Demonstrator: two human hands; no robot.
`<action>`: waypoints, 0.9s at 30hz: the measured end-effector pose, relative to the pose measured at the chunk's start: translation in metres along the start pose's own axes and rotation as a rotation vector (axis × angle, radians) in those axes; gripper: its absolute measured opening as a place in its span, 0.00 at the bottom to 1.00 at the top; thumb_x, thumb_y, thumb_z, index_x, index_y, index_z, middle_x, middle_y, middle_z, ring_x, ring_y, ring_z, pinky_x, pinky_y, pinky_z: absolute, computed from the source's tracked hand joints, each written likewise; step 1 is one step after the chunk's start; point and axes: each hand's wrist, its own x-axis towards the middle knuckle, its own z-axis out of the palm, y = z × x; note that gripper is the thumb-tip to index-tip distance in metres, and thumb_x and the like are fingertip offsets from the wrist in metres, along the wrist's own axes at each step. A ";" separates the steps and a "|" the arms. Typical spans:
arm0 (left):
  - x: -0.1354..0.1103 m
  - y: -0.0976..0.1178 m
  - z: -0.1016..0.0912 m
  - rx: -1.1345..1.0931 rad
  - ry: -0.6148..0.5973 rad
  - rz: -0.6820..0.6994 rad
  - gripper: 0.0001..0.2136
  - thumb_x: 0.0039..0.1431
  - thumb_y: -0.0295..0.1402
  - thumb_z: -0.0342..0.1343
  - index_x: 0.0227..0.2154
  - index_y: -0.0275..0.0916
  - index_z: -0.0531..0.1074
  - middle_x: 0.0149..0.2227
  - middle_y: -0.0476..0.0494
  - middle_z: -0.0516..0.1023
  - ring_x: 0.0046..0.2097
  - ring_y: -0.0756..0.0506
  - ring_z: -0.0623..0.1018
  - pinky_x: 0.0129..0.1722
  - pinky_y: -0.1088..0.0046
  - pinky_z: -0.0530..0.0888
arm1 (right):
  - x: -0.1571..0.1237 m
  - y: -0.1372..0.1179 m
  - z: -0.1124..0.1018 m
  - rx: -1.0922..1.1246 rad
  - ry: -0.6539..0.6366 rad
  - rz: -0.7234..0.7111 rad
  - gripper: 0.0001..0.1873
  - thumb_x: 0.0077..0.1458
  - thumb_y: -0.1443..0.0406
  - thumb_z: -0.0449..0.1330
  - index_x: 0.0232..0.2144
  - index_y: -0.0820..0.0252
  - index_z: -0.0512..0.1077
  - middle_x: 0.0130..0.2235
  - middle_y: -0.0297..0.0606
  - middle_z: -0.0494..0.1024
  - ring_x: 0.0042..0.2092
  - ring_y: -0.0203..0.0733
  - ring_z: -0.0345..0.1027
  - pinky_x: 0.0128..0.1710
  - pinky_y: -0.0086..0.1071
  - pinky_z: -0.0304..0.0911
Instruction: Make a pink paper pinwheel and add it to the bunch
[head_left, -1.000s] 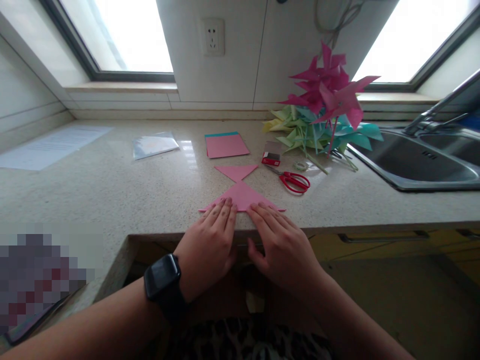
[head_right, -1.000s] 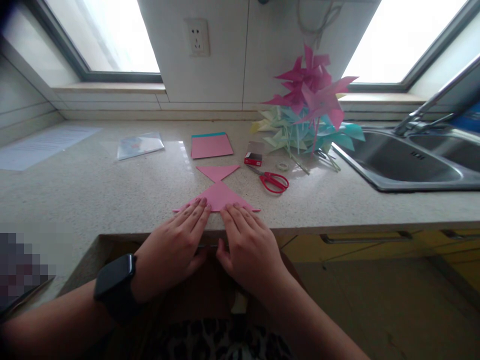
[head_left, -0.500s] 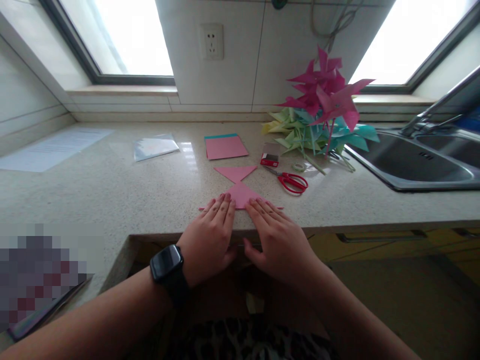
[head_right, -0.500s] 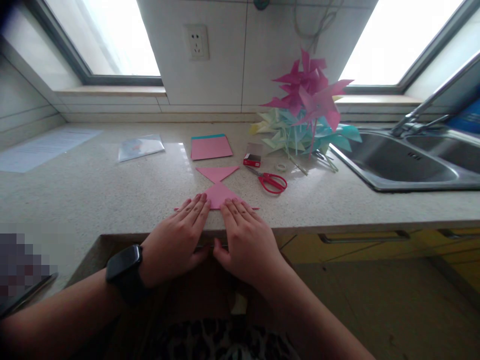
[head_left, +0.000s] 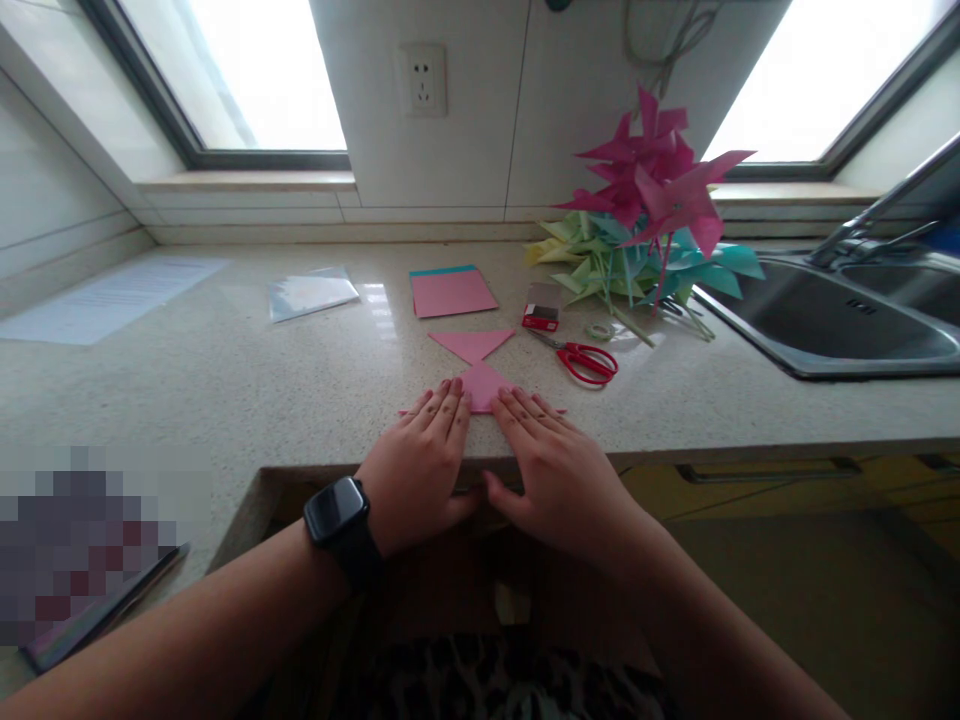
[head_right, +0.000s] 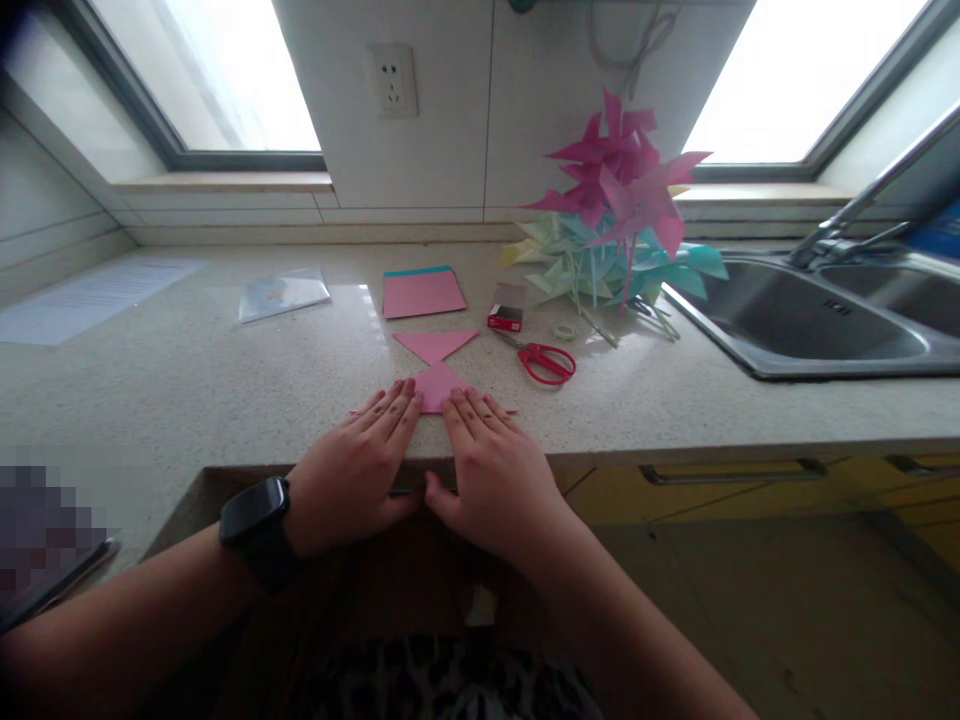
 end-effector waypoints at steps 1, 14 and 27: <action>0.000 -0.001 0.000 -0.005 -0.002 -0.001 0.44 0.54 0.45 0.55 0.66 0.16 0.51 0.70 0.16 0.48 0.71 0.29 0.51 0.69 0.52 0.55 | 0.001 0.000 0.000 0.000 -0.005 0.002 0.42 0.56 0.55 0.55 0.66 0.75 0.59 0.68 0.55 0.58 0.69 0.56 0.51 0.69 0.47 0.49; 0.009 -0.011 0.000 -0.039 -0.023 0.017 0.48 0.53 0.47 0.56 0.68 0.17 0.46 0.71 0.17 0.44 0.72 0.31 0.46 0.70 0.54 0.50 | 0.011 0.007 -0.003 0.002 -0.056 0.001 0.46 0.56 0.50 0.56 0.68 0.75 0.54 0.70 0.56 0.54 0.71 0.56 0.47 0.70 0.47 0.45; 0.018 -0.019 -0.003 -0.061 -0.047 0.012 0.54 0.51 0.57 0.53 0.67 0.17 0.43 0.71 0.15 0.40 0.72 0.30 0.43 0.69 0.52 0.49 | 0.021 0.011 -0.003 0.017 -0.058 0.011 0.54 0.57 0.38 0.52 0.68 0.77 0.52 0.70 0.57 0.49 0.72 0.55 0.42 0.70 0.47 0.44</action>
